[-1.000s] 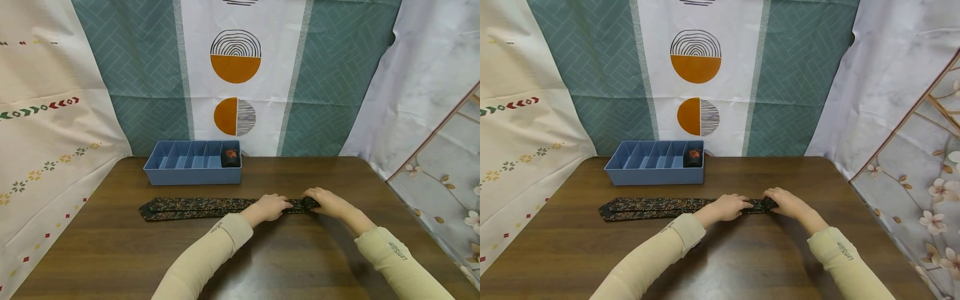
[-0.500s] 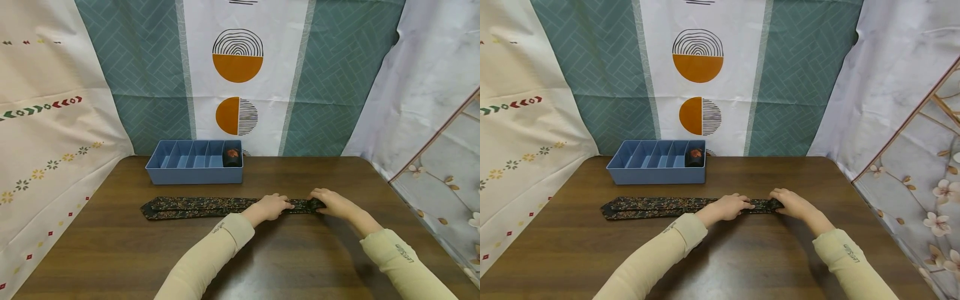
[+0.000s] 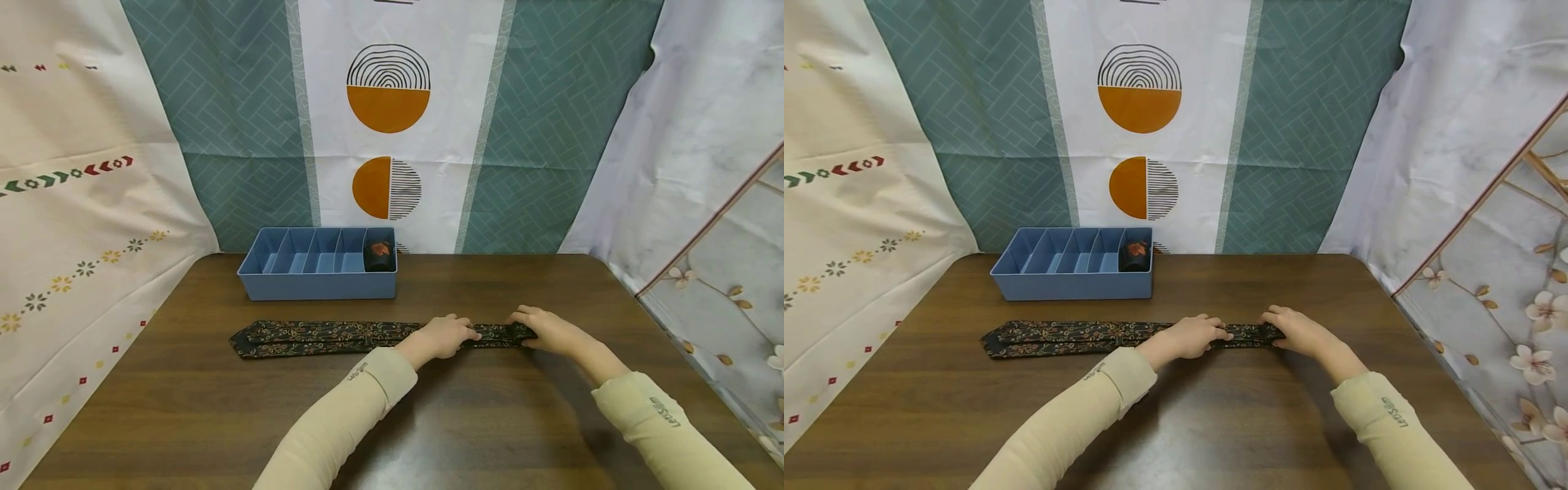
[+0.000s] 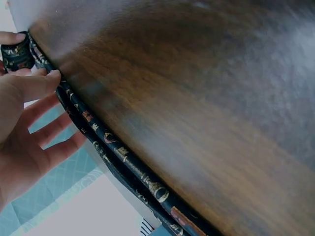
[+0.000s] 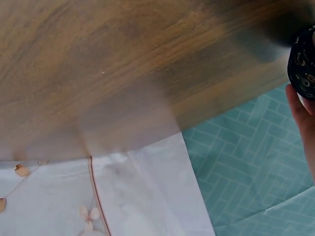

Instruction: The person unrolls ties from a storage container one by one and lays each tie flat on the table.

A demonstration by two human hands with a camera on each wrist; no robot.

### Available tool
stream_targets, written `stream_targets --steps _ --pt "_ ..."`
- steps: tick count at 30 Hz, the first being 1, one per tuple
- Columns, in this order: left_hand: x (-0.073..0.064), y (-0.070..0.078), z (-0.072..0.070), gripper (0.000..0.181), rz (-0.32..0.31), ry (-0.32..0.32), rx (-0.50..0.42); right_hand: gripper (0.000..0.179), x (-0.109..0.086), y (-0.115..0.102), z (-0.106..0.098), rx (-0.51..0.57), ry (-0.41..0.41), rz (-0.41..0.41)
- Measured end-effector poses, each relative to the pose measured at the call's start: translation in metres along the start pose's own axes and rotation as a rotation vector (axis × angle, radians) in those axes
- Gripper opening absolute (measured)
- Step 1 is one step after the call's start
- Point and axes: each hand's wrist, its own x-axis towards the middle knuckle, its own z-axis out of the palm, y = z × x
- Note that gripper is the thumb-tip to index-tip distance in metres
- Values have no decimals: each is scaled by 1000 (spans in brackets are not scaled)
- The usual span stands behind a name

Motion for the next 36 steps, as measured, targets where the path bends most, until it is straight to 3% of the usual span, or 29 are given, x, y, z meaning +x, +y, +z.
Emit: stream_targets --steps 4,15,24,32,36 --pt "0 0 0 48 0 4 -2 40 -2 4 0 -16 24 -29" --pt "-1 2 0 46 9 17 -2 42 -3 -2 -8 -26 -102 114" --pt "1 1 0 47 16 16 -4 37 -6 3 -9 -37 -101 118" --pt "3 3 -4 40 19 -6 31 46 -9 7 -9 -43 -112 125" --pt "4 5 -6 35 15 -13 34 36 -8 7 -10 -57 -119 98"
